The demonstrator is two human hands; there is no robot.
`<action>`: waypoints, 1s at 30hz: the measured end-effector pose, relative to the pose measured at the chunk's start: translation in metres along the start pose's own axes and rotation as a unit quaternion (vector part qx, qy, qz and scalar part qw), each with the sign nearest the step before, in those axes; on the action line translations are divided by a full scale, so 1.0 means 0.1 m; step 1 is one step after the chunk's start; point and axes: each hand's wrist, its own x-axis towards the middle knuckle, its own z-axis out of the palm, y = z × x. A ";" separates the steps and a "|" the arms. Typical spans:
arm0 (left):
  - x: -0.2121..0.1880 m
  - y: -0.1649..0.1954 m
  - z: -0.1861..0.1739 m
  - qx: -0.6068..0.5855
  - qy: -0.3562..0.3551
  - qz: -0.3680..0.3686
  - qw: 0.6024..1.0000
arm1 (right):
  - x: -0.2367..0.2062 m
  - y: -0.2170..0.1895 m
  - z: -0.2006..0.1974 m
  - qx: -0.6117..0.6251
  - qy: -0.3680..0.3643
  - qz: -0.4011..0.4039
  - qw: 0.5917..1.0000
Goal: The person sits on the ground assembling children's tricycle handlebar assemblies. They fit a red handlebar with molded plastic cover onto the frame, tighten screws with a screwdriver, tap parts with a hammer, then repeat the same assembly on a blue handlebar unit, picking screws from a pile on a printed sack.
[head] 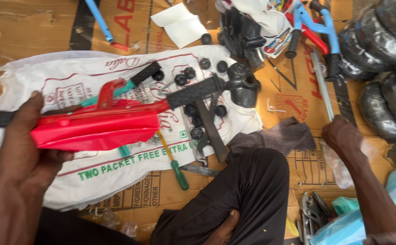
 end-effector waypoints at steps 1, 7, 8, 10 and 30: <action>-0.02 0.03 0.02 0.002 0.000 -0.001 1.000 | -0.06 0.02 0.01 0.021 -0.009 0.013 1.000; 0.01 0.09 0.24 -0.019 -0.027 -0.030 0.999 | -1.30 0.48 0.07 -0.058 -0.120 -0.178 0.975; 0.02 0.09 0.28 -0.023 -0.023 -0.039 0.999 | -1.57 0.47 0.12 -0.037 -0.159 -0.137 0.977; 0.04 0.09 0.38 -0.033 -0.024 -0.050 0.998 | -1.79 0.34 0.18 -0.010 -0.202 -0.070 0.977; -0.55 -0.06 2.04 0.050 -0.248 -0.198 0.947 | -2.03 -2.18 -2.06 0.551 0.011 -0.254 0.795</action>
